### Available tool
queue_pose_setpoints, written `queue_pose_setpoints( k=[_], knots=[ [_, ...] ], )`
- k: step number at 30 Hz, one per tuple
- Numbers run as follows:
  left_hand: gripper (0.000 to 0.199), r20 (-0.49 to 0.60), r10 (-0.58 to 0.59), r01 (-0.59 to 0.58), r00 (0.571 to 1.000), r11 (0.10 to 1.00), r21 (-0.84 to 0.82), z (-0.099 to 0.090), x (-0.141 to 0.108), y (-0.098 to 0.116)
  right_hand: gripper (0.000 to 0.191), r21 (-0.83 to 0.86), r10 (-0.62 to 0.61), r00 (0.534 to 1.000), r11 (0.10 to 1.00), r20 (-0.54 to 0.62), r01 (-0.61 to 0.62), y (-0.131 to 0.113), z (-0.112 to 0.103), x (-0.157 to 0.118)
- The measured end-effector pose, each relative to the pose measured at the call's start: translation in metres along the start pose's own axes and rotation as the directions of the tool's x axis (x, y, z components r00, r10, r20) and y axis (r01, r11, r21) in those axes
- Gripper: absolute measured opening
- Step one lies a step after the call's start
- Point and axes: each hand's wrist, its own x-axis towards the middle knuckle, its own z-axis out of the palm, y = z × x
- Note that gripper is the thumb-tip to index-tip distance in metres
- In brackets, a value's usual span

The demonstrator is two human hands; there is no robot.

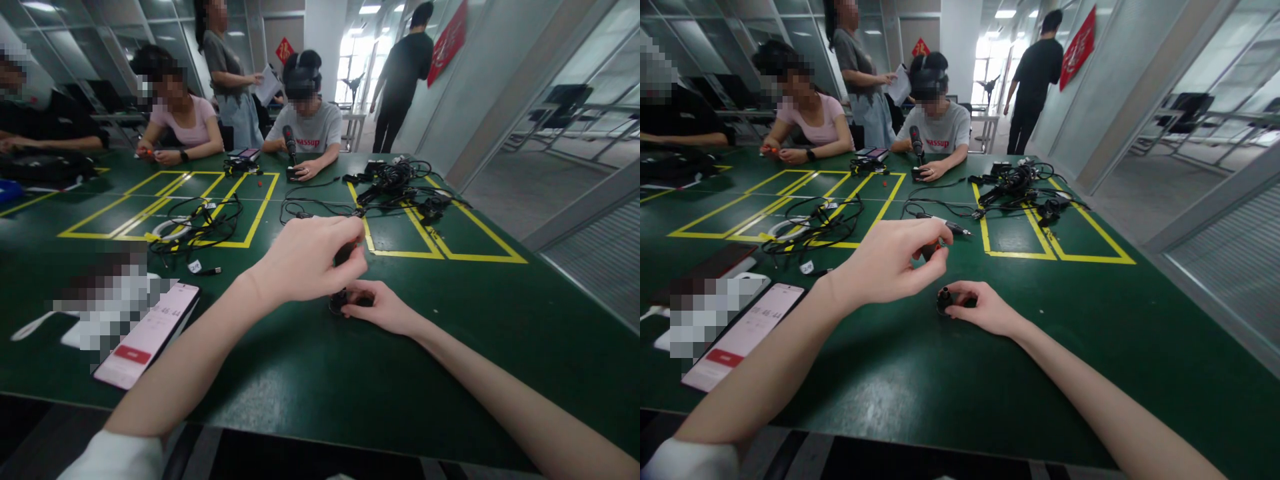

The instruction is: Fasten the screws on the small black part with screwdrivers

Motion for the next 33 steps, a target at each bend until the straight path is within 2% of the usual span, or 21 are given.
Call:
queue_pose_setpoints(
  k=[5,8,11,14,18,23,29,33],
  knots=[
    [0.033,-0.05,0.035,-0.032,0.998,0.998,0.053,0.0024,-0.0027,-0.0018,0.036,0.022,-0.007,0.997,1.0,-0.073,0.009,-0.0001,0.0051,-0.001],
    [0.038,-0.022,0.012,-0.009,1.0,0.994,0.105,0.0002,-0.0038,0.0011,0.029,-0.012,-0.016,0.995,1.0,-0.094,0.015,0.0001,0.008,-0.0019],
    [0.043,0.021,0.014,-0.015,1.0,0.999,0.052,-0.0018,-0.0038,0.0047,0.024,-0.058,-0.02,0.995,0.998,-0.101,0.014,-0.001,0.0087,-0.0031],
    [0.042,0.055,0.06,-0.061,0.997,0.998,0.013,0.0005,-0.0031,0.005,0.021,-0.107,-0.033,0.994,0.994,-0.104,0.021,-0.0038,0.0077,-0.0047],
    [0.041,0.049,0.101,-0.104,0.994,0.993,0.056,0.0053,-0.0025,0.0025,0.019,-0.161,-0.053,0.994,0.986,-0.091,0.038,-0.0057,0.0074,-0.0068],
    [0.039,0.081,0.153,-0.155,0.985,0.988,0.013,0.0031,-0.0024,0.0016,0.02,-0.238,-0.089,0.99,0.969,-0.107,0.062,-0.0039,0.0091,-0.0087],
    [0.036,0.065,0.122,-0.126,0.99,0.99,0.057,0.0033,-0.0028,0.0018,0.022,-0.302,-0.121,0.991,0.948,-0.062,0.097,-0.0043,0.0077,-0.0094],
    [0.04,0.072,0.168,-0.17,0.983,0.985,0.028,0.0038,-0.0021,0.0013,0.019,-0.328,-0.151,0.986,0.937,-0.072,0.12,-0.0039,0.0078,-0.0096]
  ],
)
